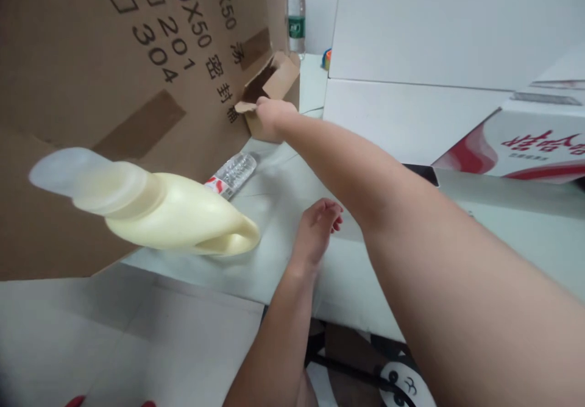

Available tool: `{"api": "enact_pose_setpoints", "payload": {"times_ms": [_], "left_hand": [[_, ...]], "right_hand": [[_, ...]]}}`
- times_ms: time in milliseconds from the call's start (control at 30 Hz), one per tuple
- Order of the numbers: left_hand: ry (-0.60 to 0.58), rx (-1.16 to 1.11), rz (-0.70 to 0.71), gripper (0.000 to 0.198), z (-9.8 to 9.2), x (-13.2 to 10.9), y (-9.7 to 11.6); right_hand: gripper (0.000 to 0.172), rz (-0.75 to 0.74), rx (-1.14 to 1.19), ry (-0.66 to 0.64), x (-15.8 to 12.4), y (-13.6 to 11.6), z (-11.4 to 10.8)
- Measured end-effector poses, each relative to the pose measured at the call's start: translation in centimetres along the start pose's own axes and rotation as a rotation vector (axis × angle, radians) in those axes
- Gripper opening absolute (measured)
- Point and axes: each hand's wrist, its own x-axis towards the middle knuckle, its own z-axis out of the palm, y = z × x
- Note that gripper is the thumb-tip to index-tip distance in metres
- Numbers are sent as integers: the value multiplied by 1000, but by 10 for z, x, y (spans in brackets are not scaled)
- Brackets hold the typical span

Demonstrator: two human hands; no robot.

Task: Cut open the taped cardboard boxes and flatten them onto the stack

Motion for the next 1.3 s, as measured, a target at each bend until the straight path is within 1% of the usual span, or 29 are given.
{"api": "enact_pose_setpoints", "payload": {"times_ms": [67, 133, 233, 300, 400, 433, 500, 533, 567, 633, 700, 733, 800, 867, 933, 1000, 1133, 1167, 1233, 1300], "left_hand": [[82, -15, 90, 17, -3, -7, 5], [160, -21, 207, 20, -4, -21, 14], [228, 2, 453, 19, -6, -49, 29], [287, 32, 638, 16, -7, -64, 36], [398, 96, 826, 14, -5, -70, 40], [441, 137, 863, 11, -4, -68, 39], [515, 239, 881, 5, -2, -59, 38], [528, 290, 863, 10, 0, -53, 36], [516, 338, 822, 16, 1, -47, 35], [421, 417, 706, 21, 4, -37, 32], [320, 475, 607, 14, 8, -29, 29], [294, 488, 582, 12, 10, -27, 28], [278, 455, 583, 20, 14, -24, 27], [253, 341, 610, 21, 18, -22, 26], [200, 230, 621, 14, 22, -21, 24], [154, 186, 637, 17, 27, -20, 21], [69, 179, 716, 35, 36, -14, 11], [43, 166, 727, 39, 38, -12, 8], [-6, 155, 730, 45, 43, -8, 2], [-33, 194, 720, 51, 48, -4, -4]], "right_hand": [[26, 94, -67, -35, -28, -9, -16], [24, 94, -81, -10, -71, -22, -35], [28, 74, -17, 80, -154, -35, -58], [29, 96, 22, 148, -215, -39, -73], [22, 162, 72, 306, -301, -46, -99], [20, 149, 109, 338, -328, -50, -109], [18, 79, 209, 327, -377, -62, -125], [19, 39, 246, 317, -399, -69, -131], [19, 8, 265, 298, -419, -76, -135], [19, -11, 278, 254, -450, -87, -137], [15, 39, 275, 227, -471, -93, -134], [11, 83, 273, 231, -479, -94, -131], [8, 175, 260, 269, -488, -92, -123], [6, 255, 242, 301, -492, -85, -114], [15, 339, 225, 320, -493, -78, -103], [25, 414, 211, 375, -492, -72, -91], [31, 491, 184, 623, -491, -68, -67], [35, 519, 202, 667, -492, -68, -62], [51, 561, 312, 705, -496, -68, -54], [70, 524, 483, 713, -501, -68, -47]]}}
